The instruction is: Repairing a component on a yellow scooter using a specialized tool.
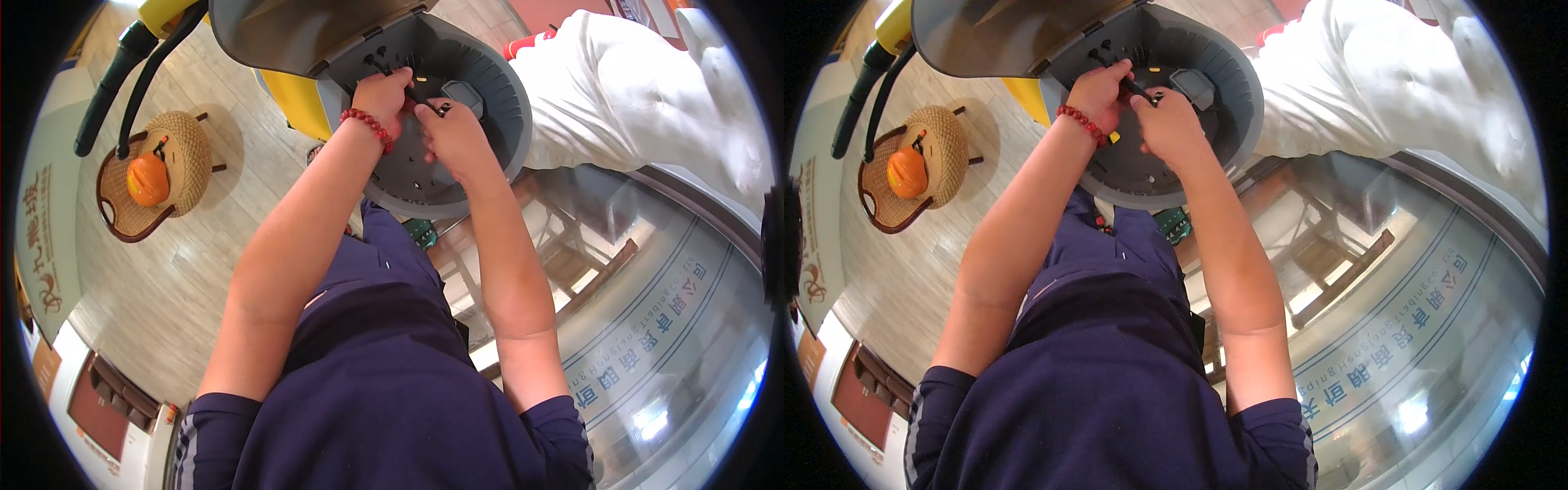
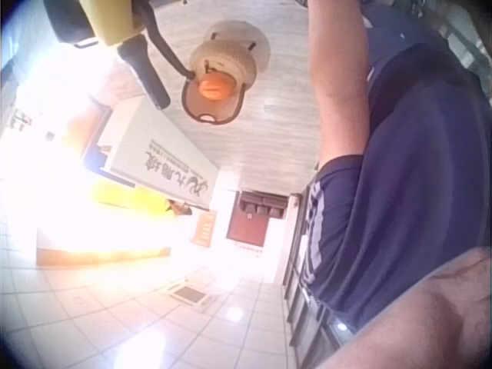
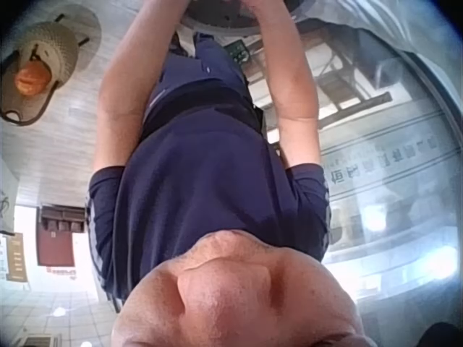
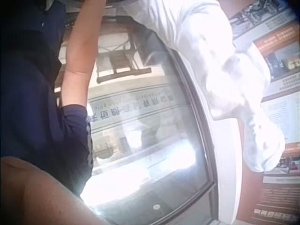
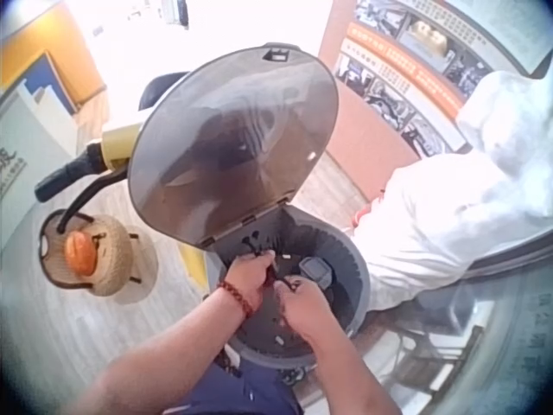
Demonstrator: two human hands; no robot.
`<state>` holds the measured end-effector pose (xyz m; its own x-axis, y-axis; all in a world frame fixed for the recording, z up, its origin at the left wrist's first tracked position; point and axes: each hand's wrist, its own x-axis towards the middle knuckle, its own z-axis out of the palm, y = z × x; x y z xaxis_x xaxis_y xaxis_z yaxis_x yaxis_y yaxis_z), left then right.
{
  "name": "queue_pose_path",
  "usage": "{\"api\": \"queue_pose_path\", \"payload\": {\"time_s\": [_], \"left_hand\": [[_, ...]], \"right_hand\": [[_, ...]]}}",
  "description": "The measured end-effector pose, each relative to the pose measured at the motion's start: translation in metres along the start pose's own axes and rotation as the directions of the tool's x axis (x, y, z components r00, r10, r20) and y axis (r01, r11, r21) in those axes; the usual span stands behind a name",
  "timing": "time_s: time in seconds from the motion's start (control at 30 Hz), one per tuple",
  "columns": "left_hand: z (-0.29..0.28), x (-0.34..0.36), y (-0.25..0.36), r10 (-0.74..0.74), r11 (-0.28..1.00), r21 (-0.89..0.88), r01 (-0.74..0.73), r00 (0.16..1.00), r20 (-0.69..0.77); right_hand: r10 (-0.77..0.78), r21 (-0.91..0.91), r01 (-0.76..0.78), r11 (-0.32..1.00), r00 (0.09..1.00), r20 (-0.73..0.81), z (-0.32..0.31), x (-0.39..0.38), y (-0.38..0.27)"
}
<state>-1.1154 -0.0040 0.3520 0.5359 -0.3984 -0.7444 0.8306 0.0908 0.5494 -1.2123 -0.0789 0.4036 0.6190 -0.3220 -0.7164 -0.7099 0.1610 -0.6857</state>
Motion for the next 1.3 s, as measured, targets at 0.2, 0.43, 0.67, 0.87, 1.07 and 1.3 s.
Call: {"api": "queue_pose_path", "payload": {"time_s": [0.2,0.43,0.67,0.87,1.07,1.3], "left_hand": [[-0.003,0.006,0.001,-0.031,0.999,0.033,0.031,1.000,-0.007],[0.002,-0.003,0.004,-0.063,0.993,0.101,0.066,0.998,-0.028],[0.001,0.001,0.002,0.025,0.999,0.031,-0.023,0.999,-0.044],[0.001,-0.007,0.002,-0.003,0.998,-0.061,0.002,1.000,-0.011],[0.001,-0.003,0.002,0.007,1.000,-0.019,-0.007,1.000,-0.026],[-0.001,-0.004,0.002,0.036,0.995,-0.095,-0.038,0.999,-0.025]], "right_hand": [[-0.625,-0.603,0.446,0.661,0.773,-0.113,0.007,0.002,0.013],[0.023,0.613,-0.190,0.767,0.963,0.270,-0.004,0.006,0.016],[-0.566,-0.433,0.450,0.781,0.802,-0.189,0.010,0.002,0.012],[0.004,0.689,-0.101,0.717,0.990,0.141,-0.004,0.008,0.015],[-0.473,-0.149,0.450,0.881,0.852,-0.224,0.001,0.013,0.013],[-0.880,-0.650,0.607,0.457,0.415,-0.231,0.010,0.003,0.007]]}}
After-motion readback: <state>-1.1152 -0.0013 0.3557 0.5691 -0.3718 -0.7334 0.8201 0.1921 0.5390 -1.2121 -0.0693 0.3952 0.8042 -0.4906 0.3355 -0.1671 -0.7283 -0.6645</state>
